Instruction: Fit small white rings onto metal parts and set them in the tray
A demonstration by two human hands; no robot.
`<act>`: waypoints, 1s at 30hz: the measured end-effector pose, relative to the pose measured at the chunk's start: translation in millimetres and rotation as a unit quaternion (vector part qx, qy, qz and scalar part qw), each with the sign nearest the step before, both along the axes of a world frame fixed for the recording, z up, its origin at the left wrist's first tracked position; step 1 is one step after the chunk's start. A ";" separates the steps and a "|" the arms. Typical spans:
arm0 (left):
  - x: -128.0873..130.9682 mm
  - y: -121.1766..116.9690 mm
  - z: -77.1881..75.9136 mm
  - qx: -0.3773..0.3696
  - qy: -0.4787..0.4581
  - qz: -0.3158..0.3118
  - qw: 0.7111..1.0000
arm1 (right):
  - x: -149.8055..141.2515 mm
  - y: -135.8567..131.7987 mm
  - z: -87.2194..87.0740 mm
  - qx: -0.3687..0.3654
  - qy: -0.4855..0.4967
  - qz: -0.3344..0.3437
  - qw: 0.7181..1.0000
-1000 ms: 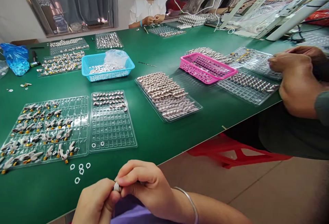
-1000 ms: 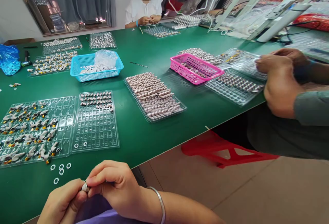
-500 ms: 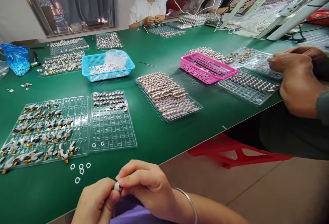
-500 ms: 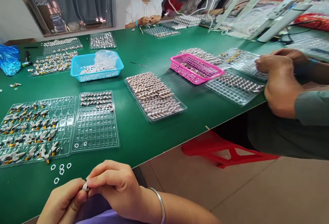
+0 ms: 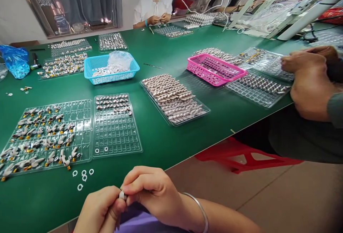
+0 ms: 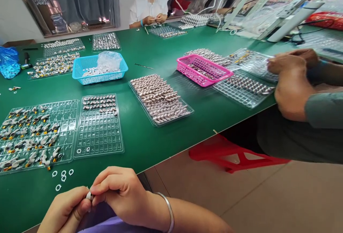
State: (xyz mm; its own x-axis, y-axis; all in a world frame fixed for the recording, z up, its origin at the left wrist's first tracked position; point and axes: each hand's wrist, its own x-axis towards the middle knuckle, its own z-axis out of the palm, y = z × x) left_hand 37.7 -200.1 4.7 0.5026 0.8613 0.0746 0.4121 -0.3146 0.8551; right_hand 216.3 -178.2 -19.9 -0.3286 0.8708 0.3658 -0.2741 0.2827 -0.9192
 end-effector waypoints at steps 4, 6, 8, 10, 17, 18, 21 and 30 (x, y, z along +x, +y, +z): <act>-2.3 -0.9 2.5 -0.118 0.000 -0.013 0.993 | 1.1 3.0 1.3 -0.034 -0.007 0.008 0.999; -2.4 -2.0 3.6 -0.130 0.008 -0.010 0.991 | 1.4 5.1 3.1 -0.053 -0.013 0.013 0.998; -2.4 -3.2 4.7 -0.125 0.017 -0.005 0.992 | 1.8 7.1 5.4 -0.053 -0.024 0.020 0.998; -2.3 -4.3 6.2 -0.126 0.026 0.000 0.992 | 2.4 8.7 7.7 -0.047 -0.037 0.028 0.998; -2.6 -6.6 10.2 -0.147 0.020 0.005 0.989 | 4.7 10.0 13.3 -0.056 -0.033 0.068 0.996; -2.7 -6.8 10.3 -0.155 0.018 0.006 0.988 | 4.7 9.9 13.7 -0.061 -0.029 0.074 0.995; -2.6 -7.5 9.1 -0.204 0.003 0.021 0.979 | 3.9 10.1 13.7 -0.061 -0.024 0.079 0.995; 1.9 -9.5 0.7 -0.295 -0.047 0.060 0.952 | 4.2 10.7 10.7 -0.007 -0.058 0.049 0.997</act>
